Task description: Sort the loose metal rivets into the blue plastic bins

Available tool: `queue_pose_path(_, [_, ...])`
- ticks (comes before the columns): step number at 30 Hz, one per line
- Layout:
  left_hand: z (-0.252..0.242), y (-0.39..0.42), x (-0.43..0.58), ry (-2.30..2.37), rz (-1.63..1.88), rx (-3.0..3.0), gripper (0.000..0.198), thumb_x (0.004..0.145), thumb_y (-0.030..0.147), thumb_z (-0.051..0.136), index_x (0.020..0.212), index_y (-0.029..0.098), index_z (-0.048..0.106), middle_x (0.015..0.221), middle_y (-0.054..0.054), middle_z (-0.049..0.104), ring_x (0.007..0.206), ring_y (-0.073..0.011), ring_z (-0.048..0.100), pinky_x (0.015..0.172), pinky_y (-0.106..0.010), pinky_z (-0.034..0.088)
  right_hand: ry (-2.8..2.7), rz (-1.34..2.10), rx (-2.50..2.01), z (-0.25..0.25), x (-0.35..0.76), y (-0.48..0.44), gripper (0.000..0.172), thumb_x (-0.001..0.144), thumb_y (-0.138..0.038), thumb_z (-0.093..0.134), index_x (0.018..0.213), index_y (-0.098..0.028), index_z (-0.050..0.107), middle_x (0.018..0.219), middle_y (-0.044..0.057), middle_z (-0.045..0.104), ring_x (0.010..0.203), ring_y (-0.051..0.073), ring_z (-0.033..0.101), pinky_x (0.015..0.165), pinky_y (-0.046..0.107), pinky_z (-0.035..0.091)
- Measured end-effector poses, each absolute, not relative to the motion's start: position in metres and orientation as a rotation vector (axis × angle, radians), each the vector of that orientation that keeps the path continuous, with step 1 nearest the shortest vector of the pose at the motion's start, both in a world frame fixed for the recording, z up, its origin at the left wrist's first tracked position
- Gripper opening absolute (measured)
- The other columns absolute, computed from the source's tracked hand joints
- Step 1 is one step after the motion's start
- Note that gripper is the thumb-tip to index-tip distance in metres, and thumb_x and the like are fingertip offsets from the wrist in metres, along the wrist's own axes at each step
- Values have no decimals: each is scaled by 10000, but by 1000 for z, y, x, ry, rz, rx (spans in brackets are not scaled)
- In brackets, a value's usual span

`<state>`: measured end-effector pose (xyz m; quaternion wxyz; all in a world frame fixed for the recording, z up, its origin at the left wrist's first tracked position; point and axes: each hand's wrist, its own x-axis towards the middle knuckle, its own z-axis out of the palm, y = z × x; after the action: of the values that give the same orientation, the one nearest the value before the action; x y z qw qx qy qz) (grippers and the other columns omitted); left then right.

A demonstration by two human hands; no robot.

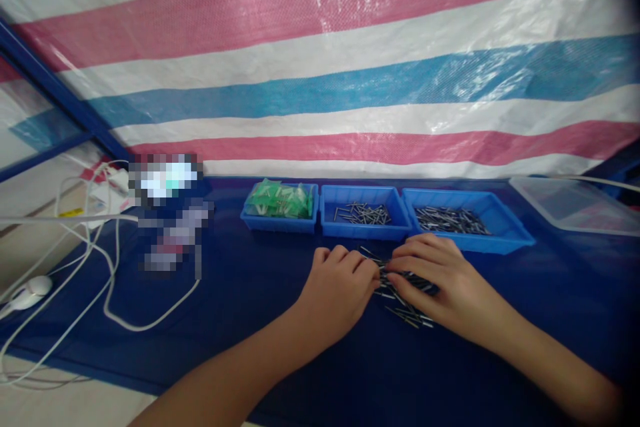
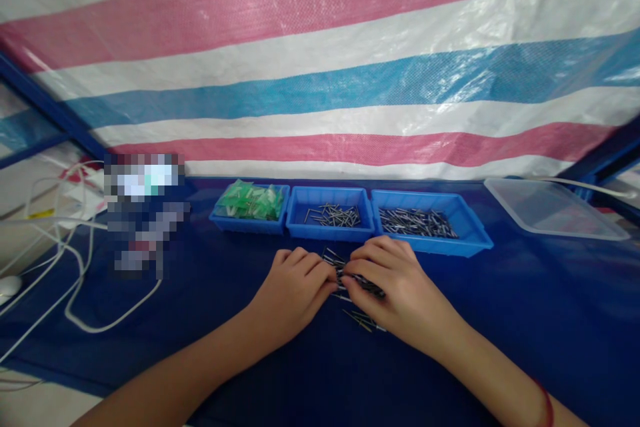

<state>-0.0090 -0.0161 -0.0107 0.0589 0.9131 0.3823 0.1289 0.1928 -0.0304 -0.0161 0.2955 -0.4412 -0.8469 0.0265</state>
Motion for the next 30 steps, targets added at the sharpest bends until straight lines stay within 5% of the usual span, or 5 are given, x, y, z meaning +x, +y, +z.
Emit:
queue_pose_path(11, [-10, -9, -11, 1014, 639, 2510, 130, 959, 256, 495, 958, 213, 618, 1011, 10, 679, 943, -140, 598, 825, -309, 355, -2215, 204, -1135, -15, 187, -32, 112, 891, -230, 550, 916, -236, 659, 904, 54, 696, 869, 209, 623, 790, 385, 458])
queue_pose_path(30, [-10, -12, -4, 991, 683, 2239, 173, 922, 296, 545, 961, 187, 674, 897, -25, 692, 834, -158, 620, 732, -260, 436, -1788, 687, -1215, -19, 185, -36, 128, 881, -338, 578, 841, -226, 626, 810, 31, 662, 766, 172, 627, 692, 292, 508])
